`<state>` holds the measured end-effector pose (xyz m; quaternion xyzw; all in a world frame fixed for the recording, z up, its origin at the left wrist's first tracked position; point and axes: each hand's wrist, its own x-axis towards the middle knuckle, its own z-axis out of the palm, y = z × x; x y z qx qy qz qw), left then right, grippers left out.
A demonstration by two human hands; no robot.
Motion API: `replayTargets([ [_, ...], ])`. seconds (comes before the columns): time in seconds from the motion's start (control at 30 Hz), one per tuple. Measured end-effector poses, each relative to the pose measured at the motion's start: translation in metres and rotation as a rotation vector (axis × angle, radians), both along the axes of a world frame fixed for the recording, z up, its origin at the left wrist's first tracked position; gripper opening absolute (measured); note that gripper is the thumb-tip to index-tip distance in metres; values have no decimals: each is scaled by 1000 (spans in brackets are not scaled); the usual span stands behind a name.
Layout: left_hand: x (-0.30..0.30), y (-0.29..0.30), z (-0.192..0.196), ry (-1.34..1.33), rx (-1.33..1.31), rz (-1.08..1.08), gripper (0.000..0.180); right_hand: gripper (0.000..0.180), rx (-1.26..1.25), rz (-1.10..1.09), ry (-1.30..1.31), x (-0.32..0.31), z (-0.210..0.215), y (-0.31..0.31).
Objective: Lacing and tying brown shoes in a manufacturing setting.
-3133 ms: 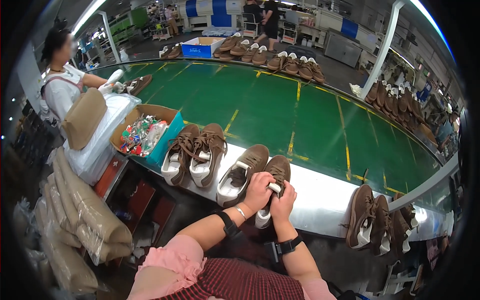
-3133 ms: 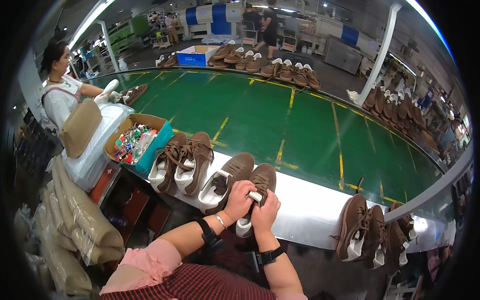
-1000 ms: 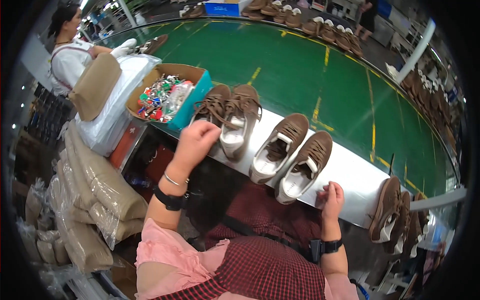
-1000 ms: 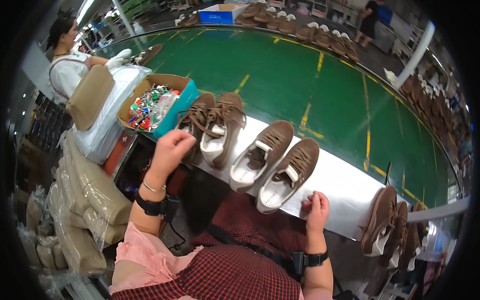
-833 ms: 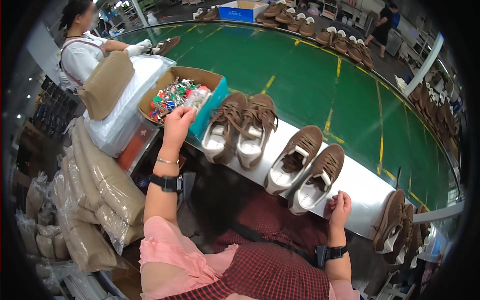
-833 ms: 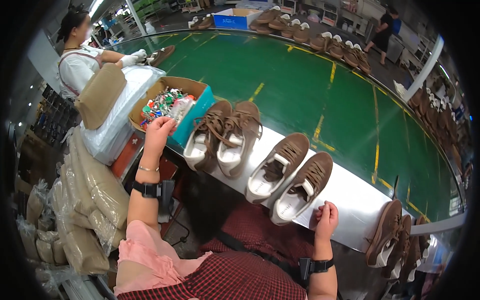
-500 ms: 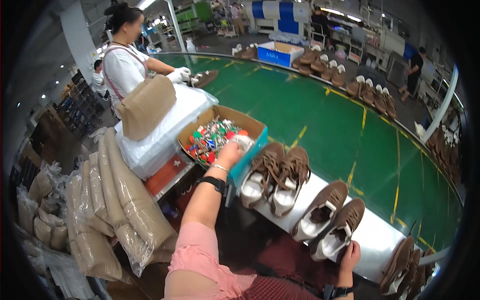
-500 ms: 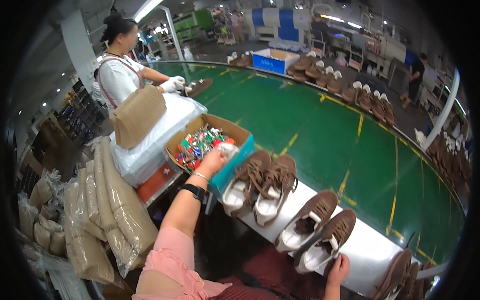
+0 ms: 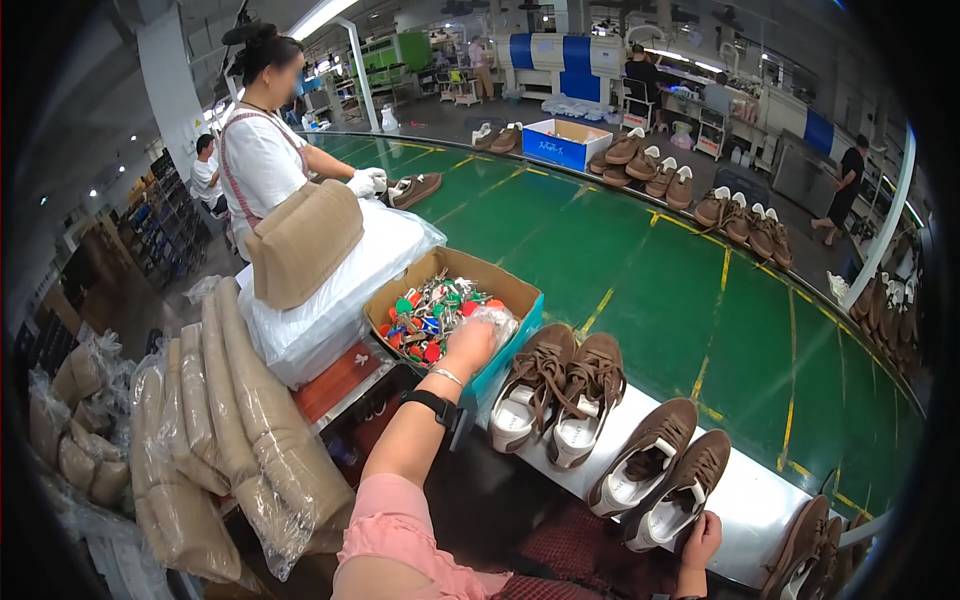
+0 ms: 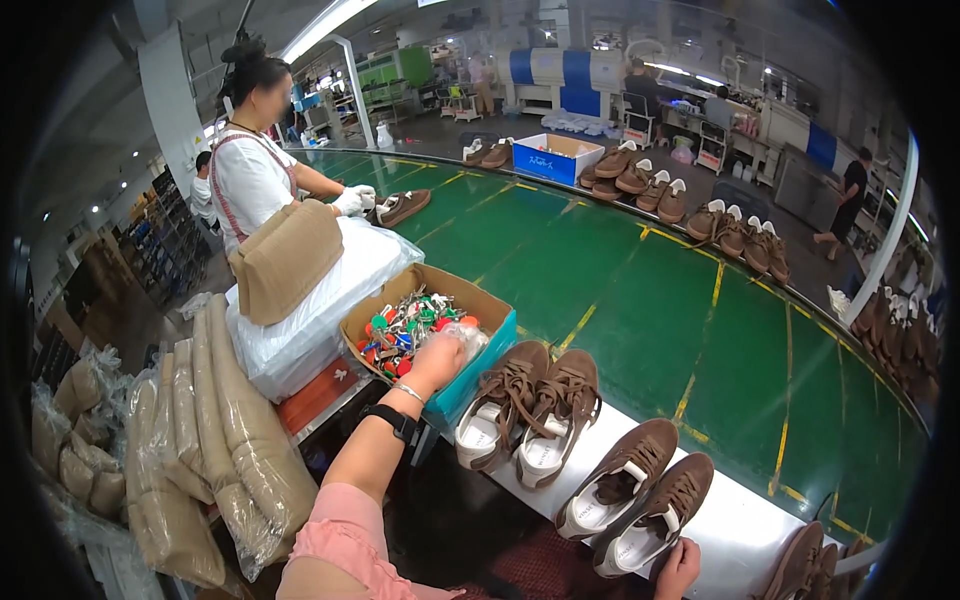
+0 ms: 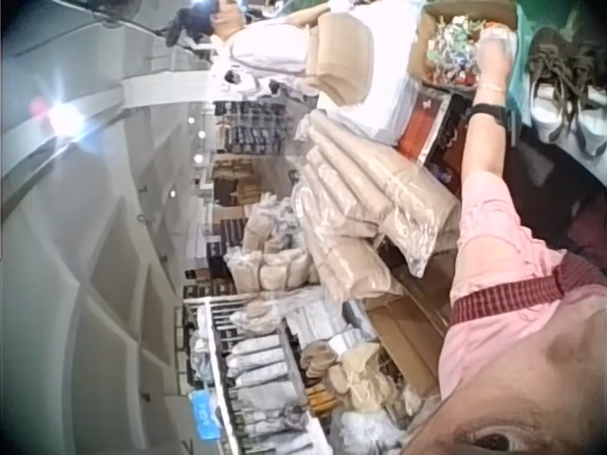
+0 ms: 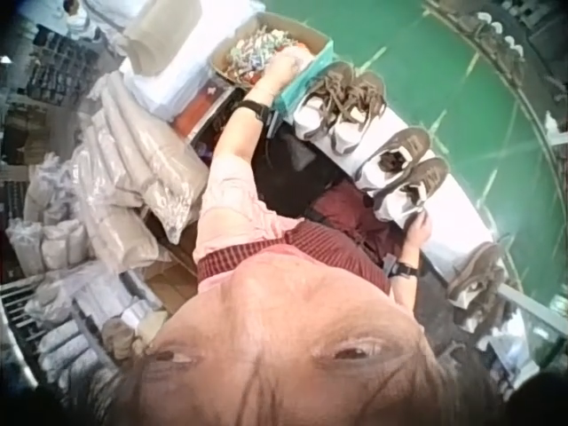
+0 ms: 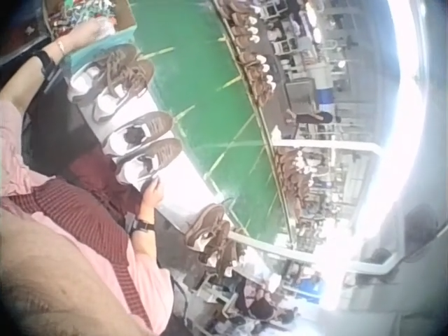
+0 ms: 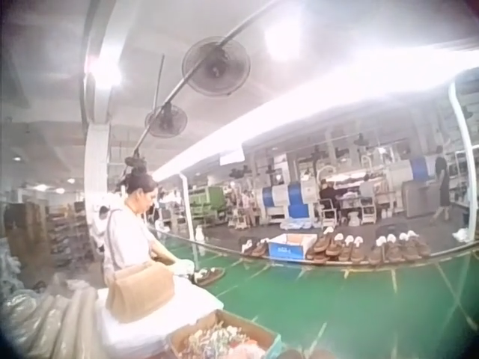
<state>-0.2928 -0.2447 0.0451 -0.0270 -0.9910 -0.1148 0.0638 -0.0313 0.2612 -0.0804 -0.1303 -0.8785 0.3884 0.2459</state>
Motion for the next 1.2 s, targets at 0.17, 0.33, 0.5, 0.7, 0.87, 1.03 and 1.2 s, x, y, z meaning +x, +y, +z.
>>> replayTargets([
  [0.17, 1, 4, -2, 227, 307, 4, 17, 14, 36, -25, -3, 0, -4, 4],
  [0.33, -3, 1, -7, 320, 648, 156, 15, 13, 50, -62, 3, 7, 7, -3],
  [0.5, 3, -5, -9, 157, 850, 104, 7, 13, 115, -37, 11, -1, 4, -7],
  [0.7, -6, -10, -11, 51, 1394, 123, 11, 14, 73, -54, -3, 4, 14, -10],
  [0.87, 0, -11, -12, 29, 1355, 18, 16, 13, 85, -35, 6, 4, 8, -7],
  [1.03, 3, -14, -9, 9, 1303, 12, 20, 13, 29, -40, 44, 2, 10, -8],
  [1.2, 26, -6, 17, 162, 1436, 192, 15, 12, 23, -51, 22, 2, 9, -5],
])
